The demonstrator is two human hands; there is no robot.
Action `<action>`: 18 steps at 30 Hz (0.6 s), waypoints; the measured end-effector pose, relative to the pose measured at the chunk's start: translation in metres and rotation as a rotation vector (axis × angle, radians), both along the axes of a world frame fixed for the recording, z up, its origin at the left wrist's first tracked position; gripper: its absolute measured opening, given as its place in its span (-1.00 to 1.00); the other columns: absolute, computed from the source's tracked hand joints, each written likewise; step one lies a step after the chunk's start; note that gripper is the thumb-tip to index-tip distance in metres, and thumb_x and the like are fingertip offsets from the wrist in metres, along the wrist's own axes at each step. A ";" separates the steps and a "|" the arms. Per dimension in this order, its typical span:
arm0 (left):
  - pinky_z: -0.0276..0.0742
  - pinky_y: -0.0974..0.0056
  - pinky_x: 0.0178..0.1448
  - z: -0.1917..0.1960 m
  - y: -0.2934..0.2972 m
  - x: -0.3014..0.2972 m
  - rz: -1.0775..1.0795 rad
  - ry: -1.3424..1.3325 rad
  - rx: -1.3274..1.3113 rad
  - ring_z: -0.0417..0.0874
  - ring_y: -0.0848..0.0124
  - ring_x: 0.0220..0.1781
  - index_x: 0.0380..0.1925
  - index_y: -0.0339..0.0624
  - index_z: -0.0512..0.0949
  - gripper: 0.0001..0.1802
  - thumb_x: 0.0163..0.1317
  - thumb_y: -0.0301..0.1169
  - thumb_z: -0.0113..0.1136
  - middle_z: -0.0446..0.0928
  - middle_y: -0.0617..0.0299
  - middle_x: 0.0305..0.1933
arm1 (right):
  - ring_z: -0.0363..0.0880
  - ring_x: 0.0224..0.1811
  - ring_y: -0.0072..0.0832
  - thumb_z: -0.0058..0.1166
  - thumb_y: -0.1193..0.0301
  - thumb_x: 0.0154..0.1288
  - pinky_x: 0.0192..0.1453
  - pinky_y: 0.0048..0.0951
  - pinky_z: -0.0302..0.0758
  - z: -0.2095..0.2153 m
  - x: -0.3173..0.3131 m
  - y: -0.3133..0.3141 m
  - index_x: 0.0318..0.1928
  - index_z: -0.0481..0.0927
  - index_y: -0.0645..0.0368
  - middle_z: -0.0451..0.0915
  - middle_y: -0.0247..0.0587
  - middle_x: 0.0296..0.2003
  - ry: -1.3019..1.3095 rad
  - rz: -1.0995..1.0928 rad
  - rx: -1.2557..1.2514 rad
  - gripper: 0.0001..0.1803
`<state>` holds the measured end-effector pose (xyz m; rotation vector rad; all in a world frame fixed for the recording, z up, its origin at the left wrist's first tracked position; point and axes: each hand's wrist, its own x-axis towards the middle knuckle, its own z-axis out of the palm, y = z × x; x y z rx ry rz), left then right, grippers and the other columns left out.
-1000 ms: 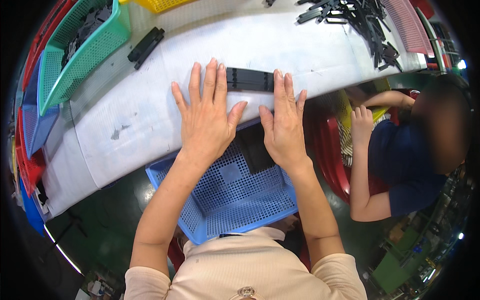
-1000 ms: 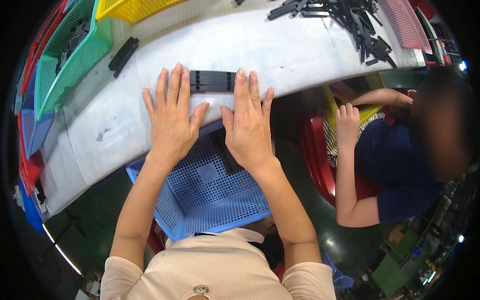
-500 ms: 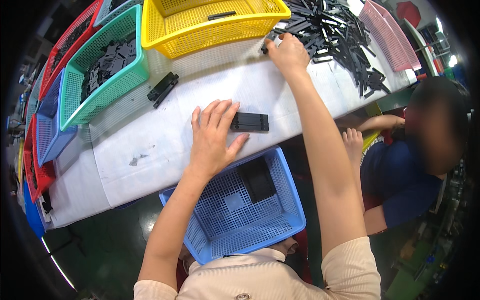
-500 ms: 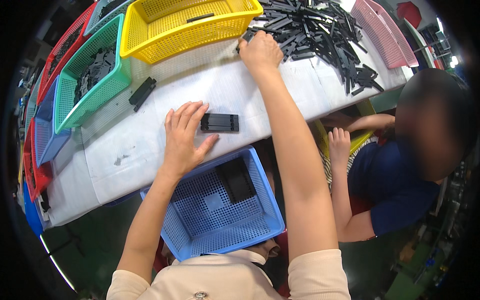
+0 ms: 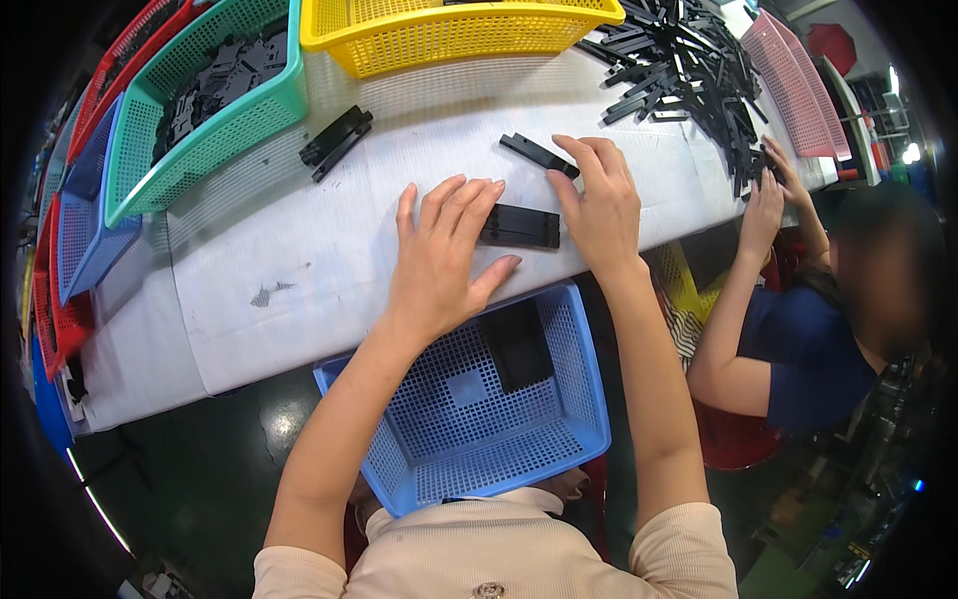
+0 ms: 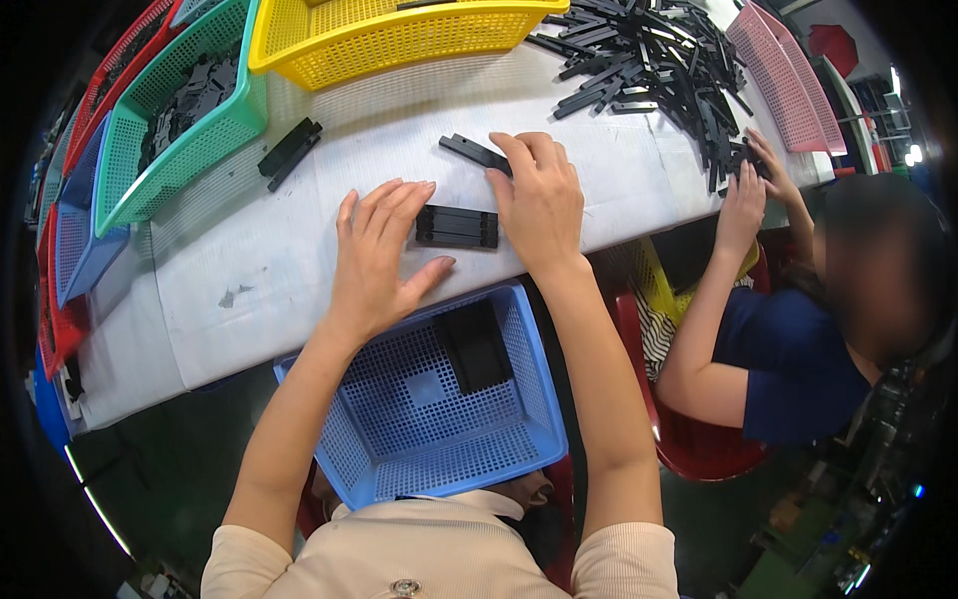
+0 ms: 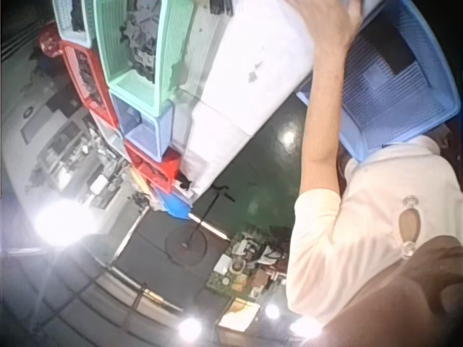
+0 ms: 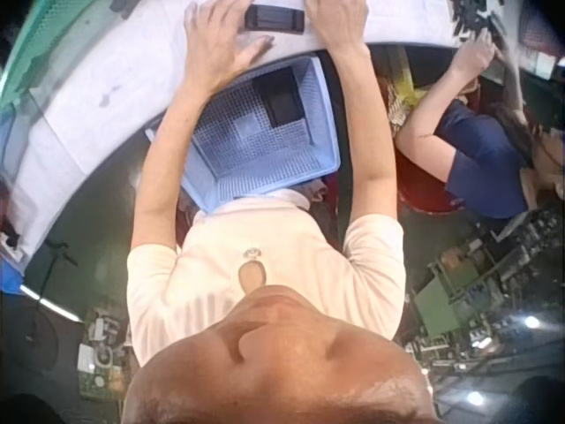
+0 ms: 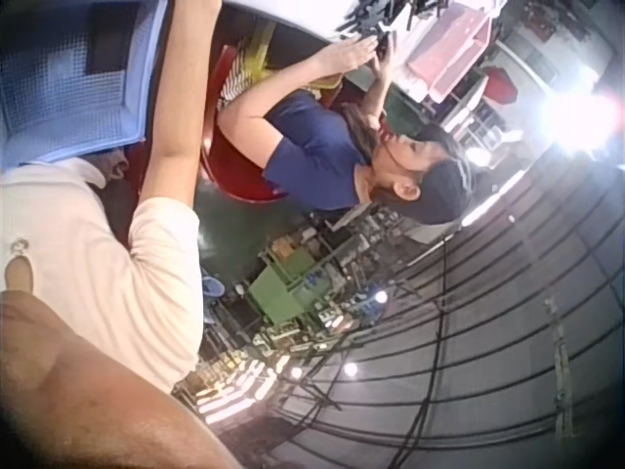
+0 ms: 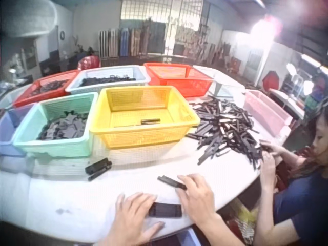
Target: The person picks small black plastic components from a pile on the table, aligns them, and places them into a blue basket. The person repeats this process throughout the clip, organizing the parts into the basket.
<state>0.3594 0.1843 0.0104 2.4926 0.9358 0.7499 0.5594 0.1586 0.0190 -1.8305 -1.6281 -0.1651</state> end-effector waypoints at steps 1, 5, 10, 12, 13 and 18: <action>-0.09 -0.13 0.50 -0.001 -0.001 -0.001 0.000 -0.006 -0.008 0.29 0.17 0.40 0.28 -0.09 0.34 -0.20 0.01 -0.18 0.41 0.40 0.22 0.30 | 0.53 -0.08 -0.29 0.29 0.45 0.07 -0.07 -0.28 0.43 -0.003 0.000 -0.003 -0.10 0.67 0.06 0.55 -0.29 -0.15 -0.036 0.004 -0.002 -0.69; -0.09 -0.17 0.49 -0.004 0.002 -0.003 0.004 -0.031 -0.003 0.29 0.19 0.39 0.28 -0.09 0.34 -0.21 0.02 -0.15 0.39 0.39 0.21 0.27 | 0.52 -0.09 -0.35 0.28 0.44 0.07 -0.10 -0.30 0.39 -0.006 -0.002 -0.006 -0.13 0.68 0.04 0.55 -0.35 -0.14 -0.156 0.030 0.017 -0.72; -0.08 -0.18 0.48 -0.003 0.002 -0.001 -0.002 -0.049 -0.006 0.31 0.19 0.37 0.27 -0.09 0.35 -0.23 0.04 -0.14 0.38 0.40 0.20 0.25 | 0.50 -0.11 -0.36 0.26 0.44 0.10 -0.12 -0.30 0.36 -0.009 -0.005 -0.013 -0.15 0.70 0.01 0.55 -0.37 -0.14 -0.227 0.090 0.052 -0.75; -0.08 -0.17 0.48 -0.002 0.002 -0.002 0.002 -0.044 0.000 0.31 0.19 0.37 0.26 -0.09 0.36 -0.24 0.05 -0.14 0.38 0.41 0.20 0.24 | 0.50 -0.12 -0.35 0.25 0.44 0.12 -0.12 -0.30 0.36 -0.010 -0.007 -0.012 -0.17 0.71 0.00 0.56 -0.37 -0.15 -0.160 0.075 0.063 -0.78; -0.09 -0.15 0.49 -0.002 0.001 -0.003 0.005 -0.040 -0.006 0.31 0.19 0.37 0.26 -0.08 0.36 -0.25 0.05 -0.16 0.38 0.41 0.19 0.25 | 0.50 -0.12 -0.35 0.25 0.43 0.13 -0.12 -0.30 0.36 -0.009 -0.008 -0.011 -0.17 0.71 0.00 0.56 -0.37 -0.16 -0.112 0.057 0.050 -0.78; -0.09 -0.12 0.51 0.000 0.001 -0.002 0.002 -0.045 -0.017 0.32 0.20 0.38 0.27 -0.07 0.38 -0.26 0.06 -0.18 0.38 0.43 0.18 0.26 | 0.50 -0.15 -0.36 0.24 0.39 0.18 -0.12 -0.29 0.36 -0.010 0.005 -0.001 -0.14 0.73 -0.04 0.56 -0.36 -0.18 -0.001 0.028 0.003 -0.79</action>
